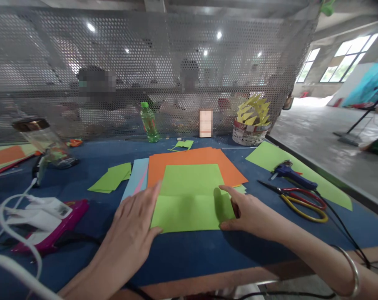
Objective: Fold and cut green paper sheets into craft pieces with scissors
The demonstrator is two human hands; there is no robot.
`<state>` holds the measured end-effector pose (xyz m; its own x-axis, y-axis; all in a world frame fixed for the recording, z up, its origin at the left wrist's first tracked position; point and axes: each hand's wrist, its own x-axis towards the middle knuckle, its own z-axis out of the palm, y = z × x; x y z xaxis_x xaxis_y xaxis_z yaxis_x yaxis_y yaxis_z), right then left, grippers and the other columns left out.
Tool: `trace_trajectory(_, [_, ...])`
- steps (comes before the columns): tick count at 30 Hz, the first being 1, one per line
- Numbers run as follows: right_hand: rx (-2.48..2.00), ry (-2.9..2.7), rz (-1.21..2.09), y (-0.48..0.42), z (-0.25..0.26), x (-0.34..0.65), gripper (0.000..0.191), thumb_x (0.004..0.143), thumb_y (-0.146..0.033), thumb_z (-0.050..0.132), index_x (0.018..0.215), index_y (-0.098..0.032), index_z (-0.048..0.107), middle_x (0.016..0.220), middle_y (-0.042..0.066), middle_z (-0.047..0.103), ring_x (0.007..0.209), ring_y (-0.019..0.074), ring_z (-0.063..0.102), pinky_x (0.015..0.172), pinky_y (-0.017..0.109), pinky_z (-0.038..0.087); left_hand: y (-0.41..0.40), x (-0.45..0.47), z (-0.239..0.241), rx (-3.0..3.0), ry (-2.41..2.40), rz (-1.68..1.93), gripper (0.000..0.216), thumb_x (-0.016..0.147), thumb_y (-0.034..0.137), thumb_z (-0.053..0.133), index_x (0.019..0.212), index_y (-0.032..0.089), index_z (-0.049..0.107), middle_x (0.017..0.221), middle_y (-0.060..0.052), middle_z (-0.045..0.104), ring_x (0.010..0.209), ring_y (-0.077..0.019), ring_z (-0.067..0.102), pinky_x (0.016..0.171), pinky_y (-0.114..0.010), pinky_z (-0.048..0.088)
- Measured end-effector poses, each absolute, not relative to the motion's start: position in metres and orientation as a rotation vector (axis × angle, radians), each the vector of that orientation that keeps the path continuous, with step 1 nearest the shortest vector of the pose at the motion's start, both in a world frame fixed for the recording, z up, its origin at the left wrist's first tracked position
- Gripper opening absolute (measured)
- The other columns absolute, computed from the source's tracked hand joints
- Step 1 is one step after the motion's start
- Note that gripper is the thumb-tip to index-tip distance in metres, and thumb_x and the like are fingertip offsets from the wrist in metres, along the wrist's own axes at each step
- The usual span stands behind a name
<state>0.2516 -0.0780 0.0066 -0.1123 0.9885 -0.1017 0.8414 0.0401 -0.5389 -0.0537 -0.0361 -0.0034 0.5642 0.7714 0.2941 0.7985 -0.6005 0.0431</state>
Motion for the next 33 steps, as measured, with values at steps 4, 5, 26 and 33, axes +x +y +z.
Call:
trace_trajectory(4, [-1.849,-2.042,0.686,-0.078,0.007,0.250,0.086,0.066,-0.038,0.076,0.140,-0.026,0.036,0.073,-0.001,0.061,0.066,0.0206,0.058,0.055,0.025,0.030,-0.052,-0.030,-0.003,-3.102,-0.675,-0.159,0.083,0.082,0.010,0.039,0.151,0.028,-0.003,0.157,-0.002,0.023,0.143,-0.0250,0.019,0.115,-0.050,0.018])
trace_trajectory(5, [-1.843,-2.045,0.682,-0.079,0.007,0.250,0.084,0.066,-0.037,0.076,0.140,-0.026,0.036,0.072,-0.001,0.061,0.066,0.0204,0.058,0.055,0.024,0.030,-0.055,-0.023,-0.003,-3.179,-0.582,-0.087,0.081,0.085,0.013,0.038,0.151,0.027,-0.007,0.158,-0.002,0.020,0.144,-0.0223,0.019,0.115,-0.047,0.019])
trace_trajectory(26, [-1.790,-2.034,0.805,-0.078,0.006,0.260,0.093,0.068,-0.038,0.078,0.146,-0.020,0.030,0.071,-0.002,0.065,0.066,0.0173,0.060,0.057,0.024,0.036,-0.069,-0.071,-0.033,-2.984,-0.780,-0.132,0.091,0.084,0.063,0.048,0.152,0.023,0.001,0.154,-0.010,0.024,0.139,-0.0314,0.030,0.109,-0.040,0.034])
trace_trajectory(33, [-1.744,-2.071,0.815,-0.078,0.004,0.269,0.099,0.066,-0.034,0.079,0.148,-0.016,0.026,0.069,-0.004,0.063,0.064,0.0163,0.059,0.056,0.024,0.037,-0.081,-0.088,-0.042,-2.837,-0.924,-0.379,0.089,0.084,0.069,0.038,0.152,0.022,0.005,0.151,-0.009,0.035,0.136,-0.0290,0.037,0.110,-0.036,0.030])
